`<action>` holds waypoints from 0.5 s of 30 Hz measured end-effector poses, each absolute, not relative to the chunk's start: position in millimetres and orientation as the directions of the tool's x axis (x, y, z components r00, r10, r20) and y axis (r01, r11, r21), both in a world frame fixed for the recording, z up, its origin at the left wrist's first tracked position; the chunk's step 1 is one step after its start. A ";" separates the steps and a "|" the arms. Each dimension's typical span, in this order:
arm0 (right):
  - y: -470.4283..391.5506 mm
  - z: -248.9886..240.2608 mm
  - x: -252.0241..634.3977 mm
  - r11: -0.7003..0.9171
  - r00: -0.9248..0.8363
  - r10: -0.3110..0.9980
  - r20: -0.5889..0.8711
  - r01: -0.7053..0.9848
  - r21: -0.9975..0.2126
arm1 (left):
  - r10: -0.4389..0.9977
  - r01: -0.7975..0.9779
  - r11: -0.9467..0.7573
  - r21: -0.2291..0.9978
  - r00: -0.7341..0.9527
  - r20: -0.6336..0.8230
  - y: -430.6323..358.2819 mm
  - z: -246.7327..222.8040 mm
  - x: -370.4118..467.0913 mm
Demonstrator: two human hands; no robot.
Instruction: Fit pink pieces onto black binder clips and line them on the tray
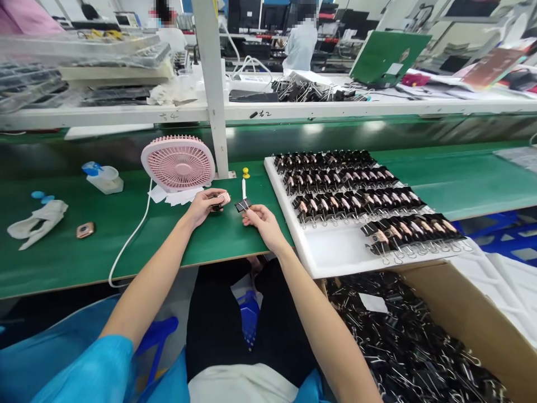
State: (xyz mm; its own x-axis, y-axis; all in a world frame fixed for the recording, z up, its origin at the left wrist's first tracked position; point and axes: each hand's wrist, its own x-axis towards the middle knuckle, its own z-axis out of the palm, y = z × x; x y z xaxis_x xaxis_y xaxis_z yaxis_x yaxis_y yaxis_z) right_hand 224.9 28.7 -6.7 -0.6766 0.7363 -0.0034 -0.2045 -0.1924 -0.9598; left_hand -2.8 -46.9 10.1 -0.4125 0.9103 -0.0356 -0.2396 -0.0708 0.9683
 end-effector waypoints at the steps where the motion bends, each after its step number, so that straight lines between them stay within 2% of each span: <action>1: 28.4 -5.6 225.7 -0.220 -0.666 0.746 -0.018 -0.221 -0.950 | 0.913 -0.243 -0.062 0.968 -0.405 -0.043 -47.5 10.4 -3.5; 5: 27.6 -1.8 223.8 -0.247 -0.661 0.750 -0.037 -0.228 -0.942 | 0.930 -0.220 -0.021 0.975 -0.361 -0.061 -51.2 14.6 -3.0; 11: 27.3 -2.4 226.4 -0.218 -0.689 0.722 -0.064 -0.139 -0.966 | 0.954 -0.171 0.033 0.985 -0.287 -0.082 -55.9 20.5 -1.9; 15: 26.6 -2.1 230.4 -0.216 -0.705 0.709 -0.027 -0.180 -0.960 | 0.964 -0.138 0.054 0.989 -0.252 -0.087 -57.1 19.6 -4.9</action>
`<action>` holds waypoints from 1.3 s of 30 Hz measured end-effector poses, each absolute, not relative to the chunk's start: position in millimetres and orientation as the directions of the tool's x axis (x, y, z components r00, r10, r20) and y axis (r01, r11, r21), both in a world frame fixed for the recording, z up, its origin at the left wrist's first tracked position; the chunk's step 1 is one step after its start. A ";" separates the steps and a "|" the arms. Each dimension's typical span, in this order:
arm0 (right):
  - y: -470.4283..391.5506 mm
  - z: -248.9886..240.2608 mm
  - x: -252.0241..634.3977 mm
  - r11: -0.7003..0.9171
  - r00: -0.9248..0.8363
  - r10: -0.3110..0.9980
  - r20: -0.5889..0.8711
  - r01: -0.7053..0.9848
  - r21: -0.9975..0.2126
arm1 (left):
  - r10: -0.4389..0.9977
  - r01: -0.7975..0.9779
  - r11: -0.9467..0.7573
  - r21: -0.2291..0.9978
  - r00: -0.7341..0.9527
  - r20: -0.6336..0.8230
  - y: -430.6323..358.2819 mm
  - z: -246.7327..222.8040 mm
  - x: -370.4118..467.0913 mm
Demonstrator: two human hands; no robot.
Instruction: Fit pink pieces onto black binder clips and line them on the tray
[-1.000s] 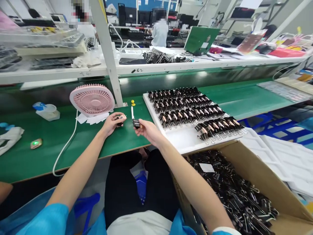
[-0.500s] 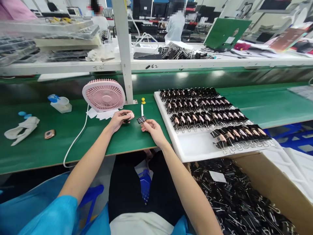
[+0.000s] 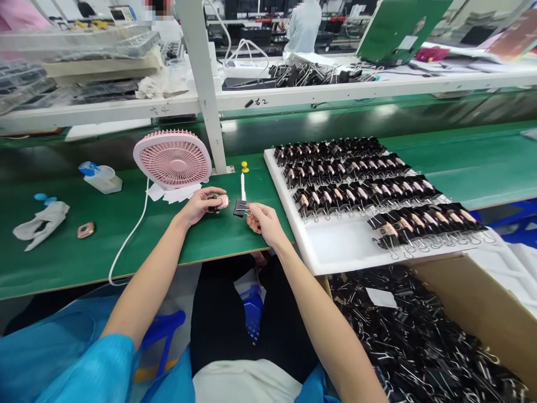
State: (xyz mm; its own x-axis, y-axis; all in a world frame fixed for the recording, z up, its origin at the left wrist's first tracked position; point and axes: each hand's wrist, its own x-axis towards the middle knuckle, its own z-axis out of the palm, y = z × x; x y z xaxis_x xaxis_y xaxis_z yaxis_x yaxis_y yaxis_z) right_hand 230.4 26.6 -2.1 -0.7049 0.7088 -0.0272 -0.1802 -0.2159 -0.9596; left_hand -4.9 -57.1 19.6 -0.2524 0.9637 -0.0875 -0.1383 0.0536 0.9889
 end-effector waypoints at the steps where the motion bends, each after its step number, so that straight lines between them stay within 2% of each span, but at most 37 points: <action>1: 26.4 -2.0 230.9 -0.210 -0.702 0.712 -0.015 -0.192 -0.959 | 0.966 -0.130 0.058 0.990 -0.242 -0.089 -57.2 19.0 -5.9; 9: 24.6 -0.9 230.7 -0.129 -0.717 0.697 0.025 -0.159 -0.979 | 0.986 -0.001 0.056 0.998 -0.158 -0.056 -57.7 15.2 -10.0; 16: 22.1 -0.1 230.0 -0.040 -0.738 0.674 0.010 -0.051 -0.998 | 0.995 0.061 0.050 0.997 -0.085 -0.044 -59.2 18.2 -4.8; 23: 22.5 -5.5 229.6 0.019 -0.738 0.675 0.030 -0.023 -1.000 | 0.993 0.079 0.083 0.993 -0.086 -0.077 -59.1 18.3 -4.4; 28: 18.5 2.0 223.5 0.008 -0.688 0.725 0.010 -0.006 -1.000 | 0.993 0.113 0.089 0.990 -0.091 -0.079 -60.4 22.5 -3.5; 32: 10.8 18.3 220.8 0.053 -0.708 0.706 -0.019 0.079 -0.995 | 0.994 0.167 0.098 0.981 -0.069 -0.088 -59.7 25.0 -4.3; 35: 3.3 33.9 234.9 0.035 -0.715 0.696 -0.068 0.128 -0.991 | 0.996 0.113 0.068 0.991 -0.060 -0.061 -56.8 24.9 -5.5; 39: -2.5 61.5 295.5 -0.097 -0.611 0.789 -0.058 -0.030 -0.995 | 0.993 -0.037 0.008 0.999 -0.121 -0.013 -54.8 24.0 -5.0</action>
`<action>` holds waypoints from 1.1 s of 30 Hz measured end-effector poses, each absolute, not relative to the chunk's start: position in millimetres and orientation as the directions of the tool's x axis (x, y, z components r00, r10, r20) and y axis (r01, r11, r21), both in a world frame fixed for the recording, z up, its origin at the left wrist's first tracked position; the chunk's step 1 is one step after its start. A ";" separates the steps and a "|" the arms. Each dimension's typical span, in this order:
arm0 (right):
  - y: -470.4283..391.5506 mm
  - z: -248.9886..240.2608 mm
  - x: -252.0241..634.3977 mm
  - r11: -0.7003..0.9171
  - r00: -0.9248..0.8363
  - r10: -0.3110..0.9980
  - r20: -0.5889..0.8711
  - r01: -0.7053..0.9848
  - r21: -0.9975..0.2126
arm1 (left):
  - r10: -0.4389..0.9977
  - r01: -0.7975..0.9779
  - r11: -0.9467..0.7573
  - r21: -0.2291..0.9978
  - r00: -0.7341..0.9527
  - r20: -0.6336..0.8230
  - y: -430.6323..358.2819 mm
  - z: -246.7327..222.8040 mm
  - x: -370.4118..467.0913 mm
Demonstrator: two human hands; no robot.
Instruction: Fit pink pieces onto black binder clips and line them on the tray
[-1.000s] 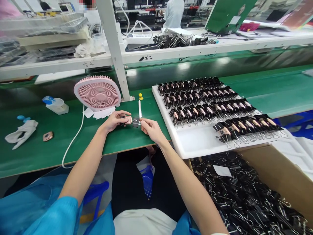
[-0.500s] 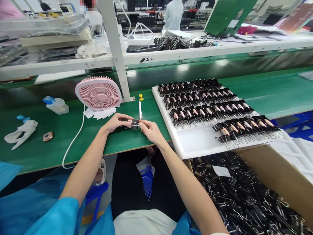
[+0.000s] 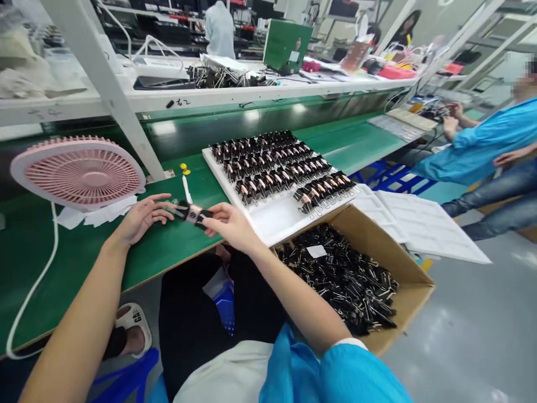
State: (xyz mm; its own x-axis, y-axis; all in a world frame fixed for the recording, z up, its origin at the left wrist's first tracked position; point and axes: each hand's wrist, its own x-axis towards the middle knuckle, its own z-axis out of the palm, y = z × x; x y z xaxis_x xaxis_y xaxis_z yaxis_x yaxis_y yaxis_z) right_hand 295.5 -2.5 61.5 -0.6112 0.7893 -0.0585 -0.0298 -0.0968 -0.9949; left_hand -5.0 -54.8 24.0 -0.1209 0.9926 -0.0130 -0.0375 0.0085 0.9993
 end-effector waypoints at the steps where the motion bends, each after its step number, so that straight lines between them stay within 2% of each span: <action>1: -0.8 68.6 317.3 -0.079 -0.550 0.835 -0.035 -0.055 -0.995 | 0.992 -0.052 0.005 0.999 -0.128 -0.012 -54.6 23.6 -4.8; 3: 7.0 80.0 363.8 0.035 -0.365 0.930 0.039 -0.017 -0.999 | 0.992 -0.051 0.004 0.999 -0.129 -0.011 -54.2 22.5 -4.7; 5: 17.8 84.9 408.5 0.163 -0.132 0.980 0.145 0.133 -0.978 | 0.992 -0.037 0.001 0.999 -0.124 -0.006 -53.5 21.2 -5.0; 7: 27.7 81.8 445.6 0.229 0.069 0.961 0.267 0.339 -0.912 | 0.992 -0.026 0.002 1.000 -0.124 -0.005 -52.7 19.8 -5.7; 9: 34.9 72.2 472.1 0.225 0.162 0.917 0.364 0.544 -0.809 | 0.991 -0.018 0.005 1.000 -0.131 -0.007 -52.0 18.7 -6.4; 12: 42.3 51.6 491.9 0.257 0.120 0.865 0.486 0.727 -0.637 | 0.991 -0.009 0.009 1.000 -0.131 -0.010 -51.4 18.3 -6.9; 15: 49.9 31.4 496.2 0.323 0.048 0.820 0.570 0.784 -0.530 | 0.991 -0.007 0.005 1.000 -0.134 -0.005 -51.6 18.9 -6.8; 20: 63.7 12.3 495.1 0.315 0.046 0.802 0.595 0.814 -0.488 | 0.990 0.006 0.010 1.000 -0.138 -0.009 -52.2 20.1 -6.6; 33: 71.1 6.0 487.2 0.281 -0.004 0.808 0.590 0.882 -0.379 | 0.992 -0.028 -0.005 1.000 -0.124 0.002 -51.4 18.9 -8.9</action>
